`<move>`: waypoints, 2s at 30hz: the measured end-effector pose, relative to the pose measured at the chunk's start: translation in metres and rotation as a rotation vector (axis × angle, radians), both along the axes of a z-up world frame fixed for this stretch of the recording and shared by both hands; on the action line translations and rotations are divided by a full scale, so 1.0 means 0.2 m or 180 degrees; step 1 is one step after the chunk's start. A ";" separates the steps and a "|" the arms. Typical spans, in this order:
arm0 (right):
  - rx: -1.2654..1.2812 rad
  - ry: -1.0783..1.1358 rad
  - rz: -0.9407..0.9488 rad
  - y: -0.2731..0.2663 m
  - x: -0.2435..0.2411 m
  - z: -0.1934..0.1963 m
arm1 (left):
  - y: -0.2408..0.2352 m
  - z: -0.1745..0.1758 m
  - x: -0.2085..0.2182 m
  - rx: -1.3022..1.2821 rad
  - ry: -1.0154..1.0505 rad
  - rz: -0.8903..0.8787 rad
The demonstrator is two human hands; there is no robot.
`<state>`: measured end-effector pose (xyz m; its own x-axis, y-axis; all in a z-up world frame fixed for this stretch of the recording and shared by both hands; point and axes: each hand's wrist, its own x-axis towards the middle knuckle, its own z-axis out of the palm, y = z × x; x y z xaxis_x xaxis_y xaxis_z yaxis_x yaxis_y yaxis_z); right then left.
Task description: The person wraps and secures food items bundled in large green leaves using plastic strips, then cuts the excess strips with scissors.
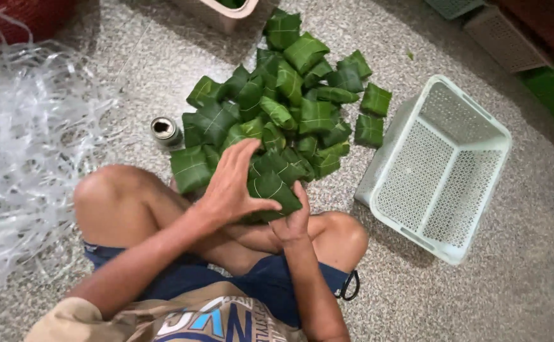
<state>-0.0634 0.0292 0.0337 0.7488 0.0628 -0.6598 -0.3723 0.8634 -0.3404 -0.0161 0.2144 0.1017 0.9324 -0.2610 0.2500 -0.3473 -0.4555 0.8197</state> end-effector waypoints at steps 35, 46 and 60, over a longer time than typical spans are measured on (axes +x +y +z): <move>0.2503 -0.2506 0.0621 -0.10 0.04 0.17 | 0.10 -0.08 -0.12 -0.5041 0.3979 0.0305; 0.0875 -0.2408 0.1147 -0.43 0.04 0.14 | 0.10 -0.06 -0.13 -0.4555 0.4240 -0.0083; -0.3609 -0.3202 0.3459 -0.27 0.18 0.61 | 0.03 0.33 -0.13 -0.1393 0.4089 -0.0716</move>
